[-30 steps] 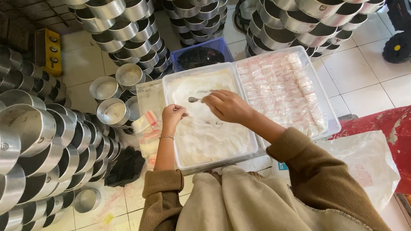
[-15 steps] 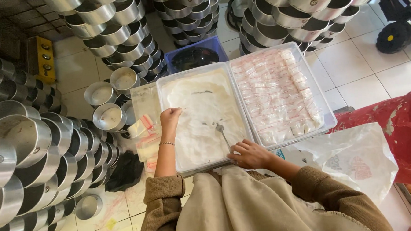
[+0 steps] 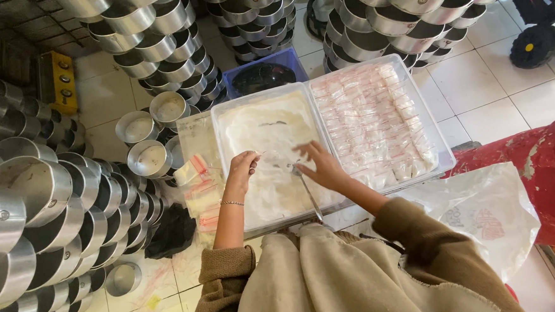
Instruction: The person places small white items into plastic bags by hand and using a spoon, and then arranges the bags inside a larger container.
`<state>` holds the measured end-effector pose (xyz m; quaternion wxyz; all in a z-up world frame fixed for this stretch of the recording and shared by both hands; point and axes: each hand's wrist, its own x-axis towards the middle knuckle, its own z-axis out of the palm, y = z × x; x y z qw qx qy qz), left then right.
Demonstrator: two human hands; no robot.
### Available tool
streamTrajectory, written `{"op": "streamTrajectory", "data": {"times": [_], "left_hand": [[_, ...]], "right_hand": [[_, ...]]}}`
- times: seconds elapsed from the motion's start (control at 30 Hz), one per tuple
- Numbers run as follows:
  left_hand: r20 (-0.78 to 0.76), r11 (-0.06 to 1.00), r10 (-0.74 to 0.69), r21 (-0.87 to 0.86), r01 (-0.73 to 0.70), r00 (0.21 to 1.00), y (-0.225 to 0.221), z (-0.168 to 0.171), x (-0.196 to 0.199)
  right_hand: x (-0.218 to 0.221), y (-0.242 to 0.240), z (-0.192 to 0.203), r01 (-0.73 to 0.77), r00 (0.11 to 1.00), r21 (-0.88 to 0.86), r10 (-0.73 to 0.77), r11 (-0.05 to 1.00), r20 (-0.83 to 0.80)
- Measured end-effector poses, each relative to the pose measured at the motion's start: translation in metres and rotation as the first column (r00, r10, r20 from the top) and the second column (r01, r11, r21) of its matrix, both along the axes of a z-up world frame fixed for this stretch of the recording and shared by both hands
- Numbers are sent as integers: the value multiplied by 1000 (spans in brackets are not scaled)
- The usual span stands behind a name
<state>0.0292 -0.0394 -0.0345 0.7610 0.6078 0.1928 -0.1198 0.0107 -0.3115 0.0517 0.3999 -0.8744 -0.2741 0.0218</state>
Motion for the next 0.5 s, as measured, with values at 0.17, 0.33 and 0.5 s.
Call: {"op": "streamTrajectory", "data": {"times": [0.17,0.33,0.5], "left_hand": [[-29,999,-19,-36,18,999,-4,9,-4],[-18,994,11,-111,-13,1000,-3,8,-9],[255,994,-90,85,70,963,-15,45,-24]], "right_hand": [[19,32,1,40,996,193,-23,980,-88],[24,44,-5,72,994,249,-48,966,-101],[25,47,-9,173,963,295,-98,940,-251]]}}
